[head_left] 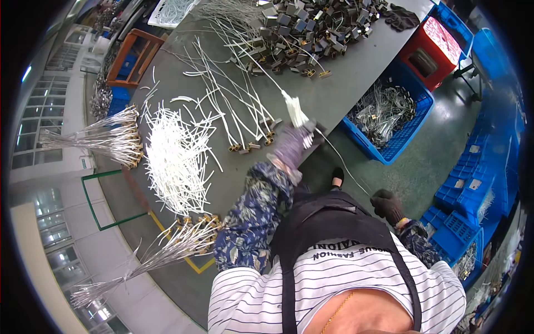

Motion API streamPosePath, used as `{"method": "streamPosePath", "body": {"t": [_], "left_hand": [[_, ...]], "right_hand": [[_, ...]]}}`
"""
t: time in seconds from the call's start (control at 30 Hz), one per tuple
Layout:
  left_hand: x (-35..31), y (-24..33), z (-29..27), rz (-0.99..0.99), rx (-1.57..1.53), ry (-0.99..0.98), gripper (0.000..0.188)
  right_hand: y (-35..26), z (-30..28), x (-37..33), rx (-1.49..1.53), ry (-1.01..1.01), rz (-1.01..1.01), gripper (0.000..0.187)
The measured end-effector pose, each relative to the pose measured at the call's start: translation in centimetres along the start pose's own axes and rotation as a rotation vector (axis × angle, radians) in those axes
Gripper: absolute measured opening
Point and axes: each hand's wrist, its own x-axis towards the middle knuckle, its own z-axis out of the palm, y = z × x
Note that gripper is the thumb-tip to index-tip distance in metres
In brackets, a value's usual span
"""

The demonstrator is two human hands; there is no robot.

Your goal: Sorting and preparing bundles of electrical wire harnesses on an industrial workbench.

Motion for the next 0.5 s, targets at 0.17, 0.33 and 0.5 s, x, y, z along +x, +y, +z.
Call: {"method": "streamPosePath", "body": {"t": [0.17, 0.33, 0.5], "left_hand": [[-1.5, 10.5, -2.2, -0.040, -0.549, 0.218, 0.016], [-1.2, 8.5, -4.6, 0.006, 0.150, 0.396, 0.015], [-1.4, 8.8, -7.2, -0.079, 0.451, 0.275, 0.023]], "right_hand": [[-1.7, 0.1, 1.6, -0.032, -0.043, -0.058, 0.012], [-14.1, 11.2, 4.3, -0.058, -0.172, -0.459, 0.043], [-21.6, 15.2, 4.5, -0.296, -0.062, -0.702, 0.067]]}}
